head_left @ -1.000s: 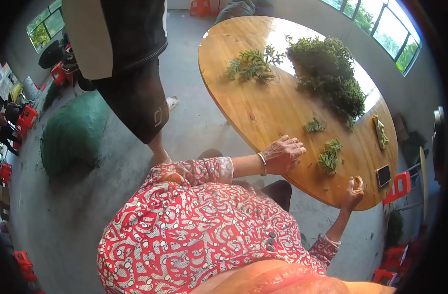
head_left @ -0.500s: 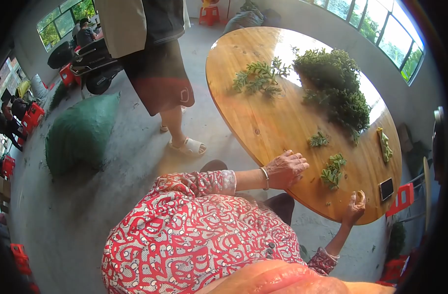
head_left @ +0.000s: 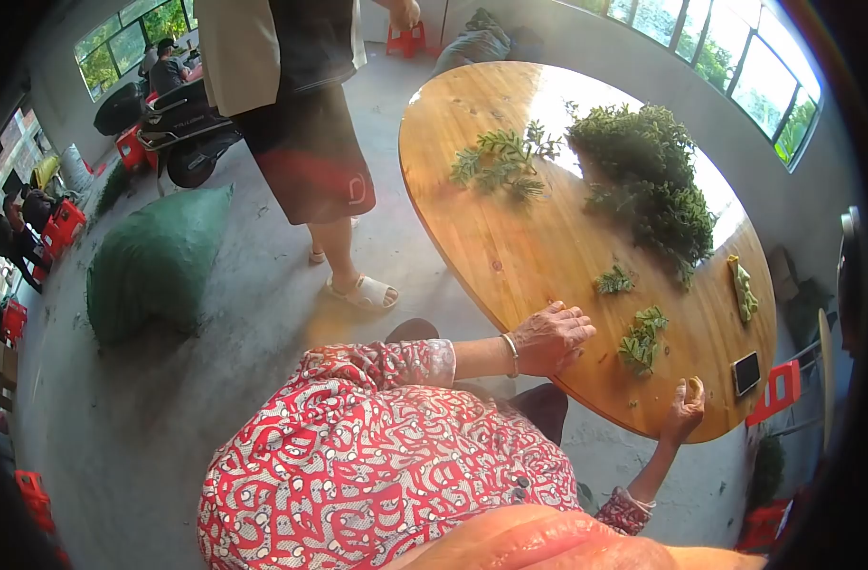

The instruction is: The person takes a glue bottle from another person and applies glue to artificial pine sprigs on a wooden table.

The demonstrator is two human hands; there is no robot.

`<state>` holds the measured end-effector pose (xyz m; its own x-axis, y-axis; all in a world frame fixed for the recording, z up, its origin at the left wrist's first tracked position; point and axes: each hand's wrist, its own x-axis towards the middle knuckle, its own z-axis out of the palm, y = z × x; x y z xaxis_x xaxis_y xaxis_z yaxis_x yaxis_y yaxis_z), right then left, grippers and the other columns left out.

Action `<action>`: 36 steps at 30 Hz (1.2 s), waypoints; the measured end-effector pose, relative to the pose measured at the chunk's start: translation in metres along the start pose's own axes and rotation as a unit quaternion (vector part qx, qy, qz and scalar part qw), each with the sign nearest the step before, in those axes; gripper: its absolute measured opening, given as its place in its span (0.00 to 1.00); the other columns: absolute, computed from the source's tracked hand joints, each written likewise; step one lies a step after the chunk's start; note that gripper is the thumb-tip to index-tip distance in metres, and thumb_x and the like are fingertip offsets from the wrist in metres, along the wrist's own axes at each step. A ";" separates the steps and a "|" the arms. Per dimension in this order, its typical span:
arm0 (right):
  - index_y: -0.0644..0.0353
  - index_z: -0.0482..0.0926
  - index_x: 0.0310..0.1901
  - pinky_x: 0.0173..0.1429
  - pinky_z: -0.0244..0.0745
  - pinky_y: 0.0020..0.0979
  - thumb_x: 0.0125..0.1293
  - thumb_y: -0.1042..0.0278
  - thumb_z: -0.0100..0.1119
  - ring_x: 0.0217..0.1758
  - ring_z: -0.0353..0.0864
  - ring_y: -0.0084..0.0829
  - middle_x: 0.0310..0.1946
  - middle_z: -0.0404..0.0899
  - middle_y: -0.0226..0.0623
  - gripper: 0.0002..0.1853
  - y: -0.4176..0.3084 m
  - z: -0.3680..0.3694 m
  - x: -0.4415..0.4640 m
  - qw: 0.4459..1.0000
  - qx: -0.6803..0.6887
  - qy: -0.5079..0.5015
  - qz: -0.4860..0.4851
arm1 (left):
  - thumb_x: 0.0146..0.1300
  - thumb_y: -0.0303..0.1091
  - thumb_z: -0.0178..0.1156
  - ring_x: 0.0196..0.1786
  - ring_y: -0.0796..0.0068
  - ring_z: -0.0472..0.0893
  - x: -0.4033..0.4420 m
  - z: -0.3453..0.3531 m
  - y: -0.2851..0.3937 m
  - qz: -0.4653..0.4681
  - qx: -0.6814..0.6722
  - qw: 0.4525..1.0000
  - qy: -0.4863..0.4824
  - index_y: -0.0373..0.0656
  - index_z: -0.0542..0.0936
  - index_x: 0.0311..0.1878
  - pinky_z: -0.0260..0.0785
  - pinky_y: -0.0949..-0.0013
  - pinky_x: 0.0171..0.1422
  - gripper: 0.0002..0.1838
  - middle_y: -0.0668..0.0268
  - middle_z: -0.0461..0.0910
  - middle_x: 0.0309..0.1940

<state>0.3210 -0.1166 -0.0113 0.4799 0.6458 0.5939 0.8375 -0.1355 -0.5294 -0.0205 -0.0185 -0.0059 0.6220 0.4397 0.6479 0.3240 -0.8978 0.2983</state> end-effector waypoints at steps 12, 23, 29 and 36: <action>0.70 0.77 0.48 0.57 0.72 0.35 0.63 0.69 0.62 0.49 0.80 0.40 0.45 0.81 0.46 0.15 -0.006 -0.001 -0.001 1.000 0.008 -0.001 0.004 | 0.56 0.34 0.62 0.57 0.61 0.74 0.001 -0.003 0.001 -0.011 0.000 1.000 -0.024 0.37 0.75 0.52 0.63 0.59 0.61 0.21 0.57 0.77 0.50; 0.69 0.78 0.47 0.56 0.72 0.36 0.63 0.69 0.62 0.48 0.80 0.40 0.45 0.81 0.45 0.14 -0.001 0.001 0.000 1.000 0.014 0.008 0.000 | 0.56 0.34 0.62 0.58 0.60 0.74 0.000 -0.004 0.002 -0.008 0.011 1.000 -0.015 0.37 0.75 0.52 0.63 0.58 0.63 0.21 0.57 0.77 0.49; 0.66 0.79 0.46 0.52 0.74 0.39 0.62 0.65 0.63 0.46 0.80 0.48 0.43 0.81 0.50 0.15 0.022 0.011 0.007 0.999 -0.004 0.022 -0.035 | 0.52 0.33 0.61 0.50 0.61 0.78 0.004 -0.004 0.001 0.025 0.059 0.998 0.023 0.38 0.76 0.47 0.68 0.60 0.54 0.18 0.58 0.79 0.43; 0.62 0.80 0.45 0.45 0.75 0.40 0.60 0.60 0.64 0.41 0.82 0.48 0.38 0.82 0.51 0.17 0.004 0.005 0.007 0.997 -0.020 0.050 -0.048 | 0.54 0.34 0.60 0.50 0.59 0.78 0.009 -0.004 0.000 0.036 0.016 0.998 0.050 0.38 0.78 0.45 0.67 0.59 0.55 0.16 0.55 0.80 0.45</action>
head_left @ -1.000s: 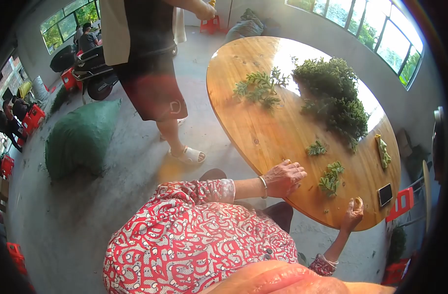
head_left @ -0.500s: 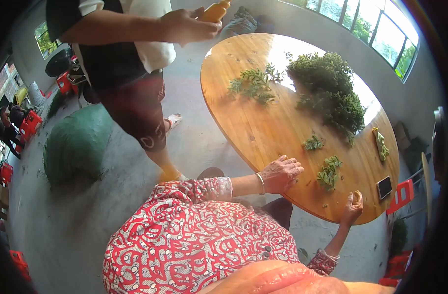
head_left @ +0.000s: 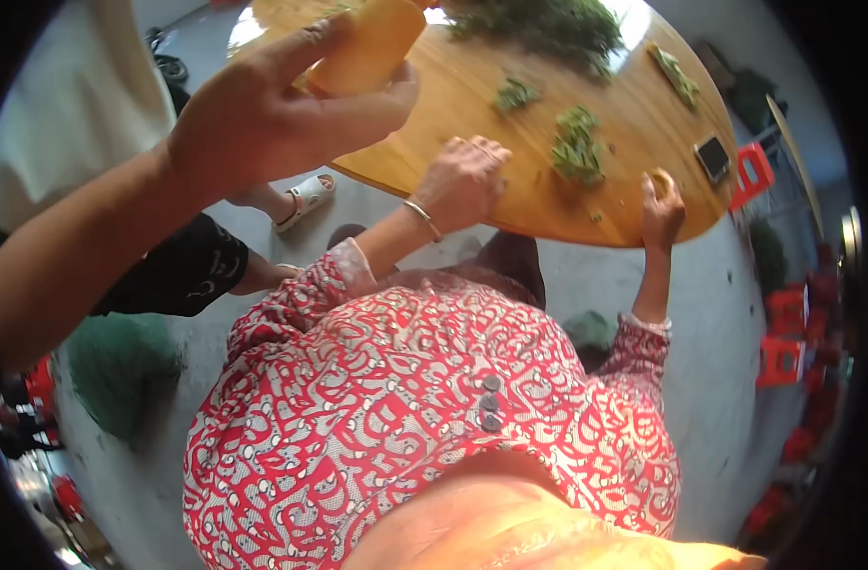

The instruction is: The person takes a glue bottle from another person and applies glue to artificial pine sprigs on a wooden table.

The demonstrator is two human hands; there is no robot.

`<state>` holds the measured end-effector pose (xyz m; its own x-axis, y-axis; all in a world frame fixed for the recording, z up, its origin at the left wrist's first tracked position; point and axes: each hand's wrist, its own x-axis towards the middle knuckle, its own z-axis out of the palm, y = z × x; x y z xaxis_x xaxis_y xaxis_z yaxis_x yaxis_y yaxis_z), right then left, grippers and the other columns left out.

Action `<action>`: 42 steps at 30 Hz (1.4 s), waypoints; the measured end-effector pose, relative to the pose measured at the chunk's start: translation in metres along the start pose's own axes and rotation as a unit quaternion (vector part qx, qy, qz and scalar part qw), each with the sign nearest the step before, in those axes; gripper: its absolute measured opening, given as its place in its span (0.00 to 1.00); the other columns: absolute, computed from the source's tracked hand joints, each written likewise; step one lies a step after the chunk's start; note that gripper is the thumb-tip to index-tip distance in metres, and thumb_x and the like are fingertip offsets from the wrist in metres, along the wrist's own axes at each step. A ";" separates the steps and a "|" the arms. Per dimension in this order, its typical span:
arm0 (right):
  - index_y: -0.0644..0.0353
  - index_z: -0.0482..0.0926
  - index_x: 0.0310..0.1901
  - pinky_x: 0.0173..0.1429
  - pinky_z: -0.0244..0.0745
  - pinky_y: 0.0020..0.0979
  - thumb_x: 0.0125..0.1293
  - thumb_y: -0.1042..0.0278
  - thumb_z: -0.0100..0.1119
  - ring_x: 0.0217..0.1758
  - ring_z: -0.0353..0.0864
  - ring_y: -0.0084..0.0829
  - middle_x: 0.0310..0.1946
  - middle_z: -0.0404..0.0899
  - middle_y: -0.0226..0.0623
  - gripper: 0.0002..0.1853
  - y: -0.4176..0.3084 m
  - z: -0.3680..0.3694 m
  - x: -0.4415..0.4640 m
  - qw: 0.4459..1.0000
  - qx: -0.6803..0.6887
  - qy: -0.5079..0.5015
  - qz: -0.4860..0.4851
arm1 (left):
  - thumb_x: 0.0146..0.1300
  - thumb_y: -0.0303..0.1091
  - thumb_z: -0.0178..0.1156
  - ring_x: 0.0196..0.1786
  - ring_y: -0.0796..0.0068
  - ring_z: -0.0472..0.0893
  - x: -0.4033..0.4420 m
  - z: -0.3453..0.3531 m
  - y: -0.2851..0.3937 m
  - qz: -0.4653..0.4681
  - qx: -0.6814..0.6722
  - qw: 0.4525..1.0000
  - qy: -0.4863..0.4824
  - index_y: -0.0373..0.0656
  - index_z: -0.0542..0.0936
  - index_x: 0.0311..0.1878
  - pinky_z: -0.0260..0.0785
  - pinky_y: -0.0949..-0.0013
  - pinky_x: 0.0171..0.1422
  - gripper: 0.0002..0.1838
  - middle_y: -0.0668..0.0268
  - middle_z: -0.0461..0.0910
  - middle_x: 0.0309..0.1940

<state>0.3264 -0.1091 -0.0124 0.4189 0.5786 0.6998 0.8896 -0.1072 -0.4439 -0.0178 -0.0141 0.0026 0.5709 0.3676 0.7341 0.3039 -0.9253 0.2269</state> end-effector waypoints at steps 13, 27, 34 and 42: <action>0.64 0.81 0.44 0.53 0.73 0.30 0.61 0.63 0.66 0.46 0.82 0.31 0.40 0.84 0.39 0.14 -0.008 -0.003 -0.007 0.998 0.047 -0.002 0.041 | 0.56 0.30 0.61 0.51 0.54 0.77 0.000 -0.006 0.006 -0.021 -0.011 0.998 -0.058 0.36 0.78 0.48 0.67 0.58 0.57 0.15 0.54 0.80 0.46; 0.66 0.80 0.44 0.55 0.73 0.34 0.60 0.65 0.67 0.49 0.82 0.40 0.44 0.82 0.46 0.15 -0.007 -0.006 -0.004 0.997 0.068 -0.005 0.034 | 0.55 0.28 0.62 0.54 0.54 0.78 -0.002 0.003 0.004 -0.020 -0.014 0.999 -0.037 0.37 0.78 0.46 0.68 0.56 0.58 0.15 0.54 0.80 0.45; 0.66 0.80 0.44 0.56 0.73 0.34 0.60 0.65 0.67 0.50 0.81 0.39 0.45 0.82 0.46 0.15 -0.030 -0.022 -0.008 0.997 0.066 -0.009 0.047 | 0.55 0.28 0.63 0.54 0.54 0.78 -0.005 -0.023 0.015 -0.014 0.002 0.999 -0.040 0.36 0.78 0.46 0.68 0.55 0.58 0.15 0.54 0.80 0.45; 0.66 0.80 0.44 0.57 0.72 0.34 0.60 0.66 0.67 0.50 0.81 0.37 0.45 0.82 0.44 0.15 -0.040 -0.030 -0.015 0.994 0.084 -0.020 0.062 | 0.54 0.28 0.64 0.56 0.53 0.78 -0.008 -0.036 0.025 -0.029 -0.007 0.998 -0.050 0.36 0.79 0.46 0.67 0.53 0.59 0.15 0.54 0.80 0.46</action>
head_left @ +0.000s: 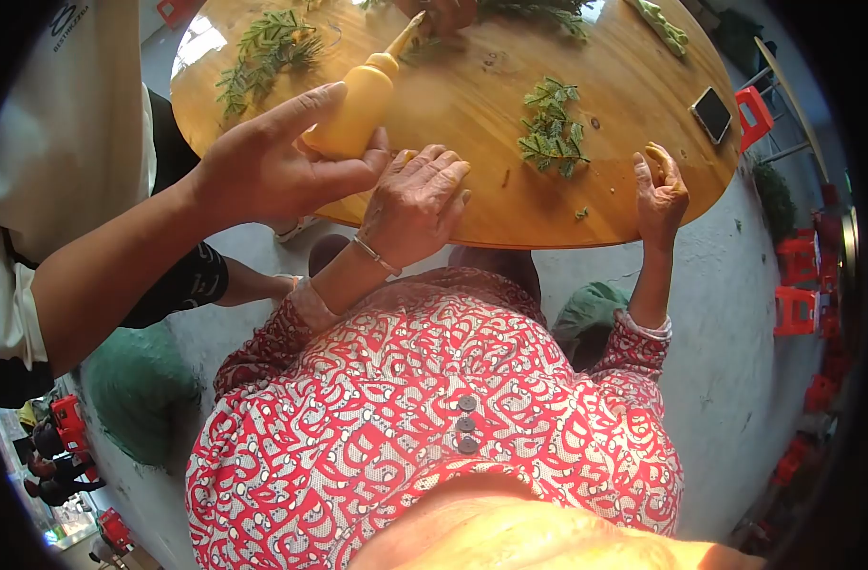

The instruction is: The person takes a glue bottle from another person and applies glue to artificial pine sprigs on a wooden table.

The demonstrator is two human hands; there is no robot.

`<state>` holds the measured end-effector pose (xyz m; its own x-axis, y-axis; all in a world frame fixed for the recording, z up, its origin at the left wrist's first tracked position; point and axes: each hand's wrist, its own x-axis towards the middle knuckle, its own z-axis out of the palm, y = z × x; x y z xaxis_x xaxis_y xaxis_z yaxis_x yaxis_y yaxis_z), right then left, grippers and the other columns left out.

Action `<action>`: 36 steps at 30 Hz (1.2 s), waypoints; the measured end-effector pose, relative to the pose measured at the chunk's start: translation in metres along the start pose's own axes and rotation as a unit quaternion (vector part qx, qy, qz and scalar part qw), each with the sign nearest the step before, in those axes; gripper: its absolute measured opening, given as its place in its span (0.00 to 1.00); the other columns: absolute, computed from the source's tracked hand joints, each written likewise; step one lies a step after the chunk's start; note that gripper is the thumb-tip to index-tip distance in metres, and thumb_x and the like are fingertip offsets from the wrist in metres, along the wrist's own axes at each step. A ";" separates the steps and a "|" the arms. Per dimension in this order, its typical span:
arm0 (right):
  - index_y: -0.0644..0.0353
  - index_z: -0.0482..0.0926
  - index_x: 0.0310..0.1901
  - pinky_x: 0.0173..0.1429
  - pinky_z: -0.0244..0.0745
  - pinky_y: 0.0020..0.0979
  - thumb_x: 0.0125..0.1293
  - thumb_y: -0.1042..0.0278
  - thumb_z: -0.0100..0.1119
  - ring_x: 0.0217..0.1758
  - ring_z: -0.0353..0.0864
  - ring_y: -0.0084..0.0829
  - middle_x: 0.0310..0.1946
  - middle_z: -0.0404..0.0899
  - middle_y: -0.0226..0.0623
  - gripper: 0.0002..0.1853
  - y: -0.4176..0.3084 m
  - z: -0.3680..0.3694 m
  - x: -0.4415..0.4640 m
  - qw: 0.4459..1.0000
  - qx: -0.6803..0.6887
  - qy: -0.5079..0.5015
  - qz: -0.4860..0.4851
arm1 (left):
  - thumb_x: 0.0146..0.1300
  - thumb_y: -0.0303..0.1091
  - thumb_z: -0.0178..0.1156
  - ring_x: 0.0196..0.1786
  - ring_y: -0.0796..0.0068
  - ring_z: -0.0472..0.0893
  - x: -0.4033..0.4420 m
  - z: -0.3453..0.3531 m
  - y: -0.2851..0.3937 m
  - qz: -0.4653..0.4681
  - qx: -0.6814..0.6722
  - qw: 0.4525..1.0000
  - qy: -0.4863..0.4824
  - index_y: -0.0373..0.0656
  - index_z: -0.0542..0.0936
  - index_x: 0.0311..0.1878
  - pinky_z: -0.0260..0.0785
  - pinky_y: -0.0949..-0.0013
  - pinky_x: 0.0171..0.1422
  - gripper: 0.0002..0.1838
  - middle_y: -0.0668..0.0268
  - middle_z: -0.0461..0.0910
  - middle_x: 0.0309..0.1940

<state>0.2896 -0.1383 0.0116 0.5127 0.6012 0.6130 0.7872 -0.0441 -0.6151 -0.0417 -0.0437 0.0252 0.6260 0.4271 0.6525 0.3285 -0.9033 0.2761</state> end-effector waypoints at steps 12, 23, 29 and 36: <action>0.67 0.80 0.44 0.59 0.70 0.33 0.61 0.66 0.66 0.52 0.80 0.35 0.46 0.82 0.43 0.14 -0.002 -0.005 -0.008 0.999 0.021 -0.014 0.028 | 0.51 0.24 0.65 0.54 0.53 0.78 -0.006 -0.006 0.007 -0.004 -0.020 1.000 -0.004 0.35 0.78 0.45 0.68 0.54 0.58 0.16 0.54 0.80 0.45; 0.68 0.80 0.45 0.61 0.69 0.33 0.61 0.66 0.66 0.53 0.79 0.34 0.47 0.81 0.42 0.15 -0.013 -0.011 -0.012 0.999 0.017 -0.028 0.036 | 0.50 0.24 0.65 0.53 0.52 0.78 -0.009 -0.012 0.012 -0.006 -0.029 1.000 -0.012 0.35 0.77 0.45 0.70 0.56 0.57 0.16 0.53 0.79 0.45; 0.68 0.80 0.45 0.61 0.69 0.33 0.62 0.67 0.65 0.54 0.78 0.34 0.48 0.81 0.42 0.15 -0.017 -0.012 -0.015 0.998 0.032 -0.032 0.034 | 0.53 0.26 0.64 0.53 0.53 0.78 -0.011 -0.017 0.014 -0.008 -0.030 0.999 -0.020 0.35 0.77 0.45 0.70 0.56 0.57 0.15 0.54 0.79 0.46; 0.68 0.80 0.45 0.61 0.69 0.33 0.61 0.68 0.66 0.53 0.79 0.34 0.47 0.81 0.42 0.14 -0.021 -0.014 -0.016 0.999 0.019 -0.037 0.019 | 0.57 0.30 0.61 0.55 0.56 0.77 -0.018 -0.017 0.013 -0.031 -0.027 0.998 -0.047 0.37 0.77 0.46 0.68 0.55 0.58 0.14 0.56 0.78 0.47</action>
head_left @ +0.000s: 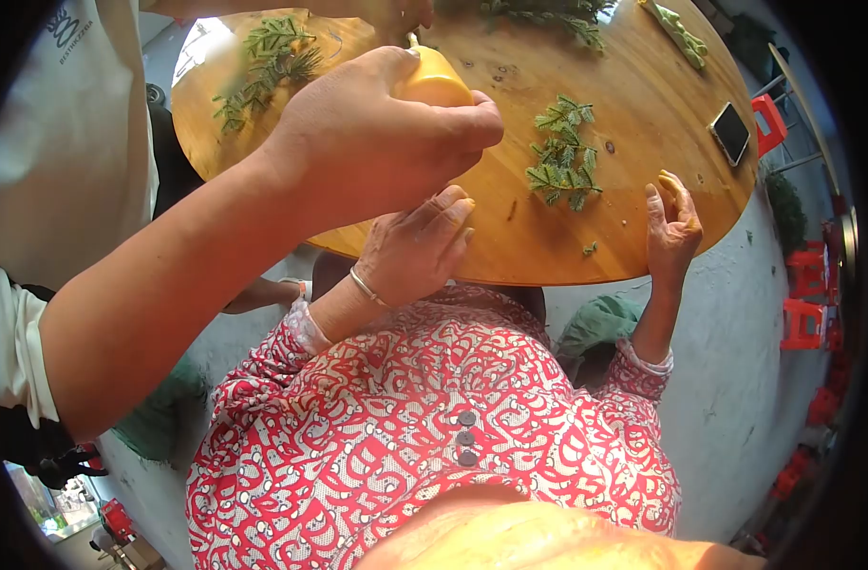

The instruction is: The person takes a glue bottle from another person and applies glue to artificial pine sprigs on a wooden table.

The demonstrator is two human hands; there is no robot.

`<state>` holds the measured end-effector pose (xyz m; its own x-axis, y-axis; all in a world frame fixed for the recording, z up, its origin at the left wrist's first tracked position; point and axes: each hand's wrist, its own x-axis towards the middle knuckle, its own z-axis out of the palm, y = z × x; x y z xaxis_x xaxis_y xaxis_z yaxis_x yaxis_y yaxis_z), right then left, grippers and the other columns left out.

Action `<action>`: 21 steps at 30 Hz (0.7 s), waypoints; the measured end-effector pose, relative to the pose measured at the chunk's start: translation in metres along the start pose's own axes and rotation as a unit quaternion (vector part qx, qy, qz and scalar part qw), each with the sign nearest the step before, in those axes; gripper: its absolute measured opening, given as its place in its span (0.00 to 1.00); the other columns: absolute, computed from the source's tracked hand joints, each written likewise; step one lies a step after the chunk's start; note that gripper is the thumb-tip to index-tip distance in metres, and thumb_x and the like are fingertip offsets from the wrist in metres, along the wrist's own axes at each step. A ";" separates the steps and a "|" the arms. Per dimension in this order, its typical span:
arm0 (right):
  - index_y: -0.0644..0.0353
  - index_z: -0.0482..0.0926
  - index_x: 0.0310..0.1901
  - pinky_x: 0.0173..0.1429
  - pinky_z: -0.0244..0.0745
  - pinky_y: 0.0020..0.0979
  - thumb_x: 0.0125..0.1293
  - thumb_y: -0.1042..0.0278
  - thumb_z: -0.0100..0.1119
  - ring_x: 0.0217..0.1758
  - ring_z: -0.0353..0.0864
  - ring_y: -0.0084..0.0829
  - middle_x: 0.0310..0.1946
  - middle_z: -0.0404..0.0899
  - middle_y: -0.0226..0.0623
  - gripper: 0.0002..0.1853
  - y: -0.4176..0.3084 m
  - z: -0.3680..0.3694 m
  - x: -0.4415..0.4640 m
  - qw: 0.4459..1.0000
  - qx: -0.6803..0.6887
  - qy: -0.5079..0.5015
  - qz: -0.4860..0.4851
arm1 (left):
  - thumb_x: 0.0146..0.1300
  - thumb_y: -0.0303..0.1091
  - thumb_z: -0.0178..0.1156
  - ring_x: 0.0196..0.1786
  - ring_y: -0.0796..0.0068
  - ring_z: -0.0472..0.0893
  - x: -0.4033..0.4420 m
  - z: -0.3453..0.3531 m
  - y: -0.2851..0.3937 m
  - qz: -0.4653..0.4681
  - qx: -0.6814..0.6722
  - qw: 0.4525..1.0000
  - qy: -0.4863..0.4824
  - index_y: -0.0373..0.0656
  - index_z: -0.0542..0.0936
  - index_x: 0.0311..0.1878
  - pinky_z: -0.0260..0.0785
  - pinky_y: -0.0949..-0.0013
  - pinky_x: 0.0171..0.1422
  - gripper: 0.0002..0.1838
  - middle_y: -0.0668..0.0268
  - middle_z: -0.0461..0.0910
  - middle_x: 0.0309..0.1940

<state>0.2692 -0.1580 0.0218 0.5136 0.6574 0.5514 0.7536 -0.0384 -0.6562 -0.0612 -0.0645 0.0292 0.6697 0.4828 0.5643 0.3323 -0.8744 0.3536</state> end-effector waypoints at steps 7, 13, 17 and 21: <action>0.67 0.80 0.44 0.60 0.69 0.34 0.61 0.68 0.65 0.53 0.79 0.37 0.48 0.82 0.42 0.13 -0.005 0.000 -0.002 1.000 -0.001 -0.005 0.002 | 0.52 0.25 0.64 0.56 0.52 0.77 0.008 -0.006 0.008 0.023 0.014 1.000 0.006 0.35 0.77 0.45 0.68 0.52 0.61 0.15 0.53 0.79 0.44; 0.67 0.80 0.43 0.60 0.69 0.35 0.60 0.68 0.66 0.53 0.79 0.37 0.48 0.81 0.43 0.13 -0.012 -0.001 -0.002 1.000 -0.005 -0.003 0.001 | 0.57 0.30 0.61 0.57 0.54 0.76 0.002 -0.007 0.001 0.011 0.021 0.999 -0.024 0.36 0.77 0.47 0.66 0.53 0.61 0.15 0.55 0.78 0.47; 0.67 0.80 0.43 0.60 0.69 0.34 0.60 0.69 0.66 0.53 0.79 0.37 0.47 0.82 0.43 0.13 -0.013 0.000 -0.002 1.000 -0.008 0.001 -0.005 | 0.52 0.24 0.64 0.56 0.51 0.77 0.007 -0.007 0.004 0.029 0.010 0.999 0.014 0.34 0.77 0.46 0.68 0.52 0.59 0.16 0.52 0.79 0.45; 0.67 0.80 0.43 0.60 0.69 0.34 0.60 0.69 0.66 0.53 0.79 0.36 0.47 0.82 0.43 0.13 -0.013 0.001 -0.001 1.000 -0.003 0.002 -0.003 | 0.51 0.23 0.64 0.55 0.50 0.78 0.013 -0.011 0.005 0.043 0.017 0.999 0.008 0.34 0.77 0.46 0.68 0.53 0.58 0.16 0.52 0.79 0.45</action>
<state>0.2582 -0.1570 0.0292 0.5112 0.6550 0.5565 0.7590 -0.0403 -0.6498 -0.0584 -0.0618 0.0462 0.6862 0.4070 0.6029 0.2967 -0.9133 0.2790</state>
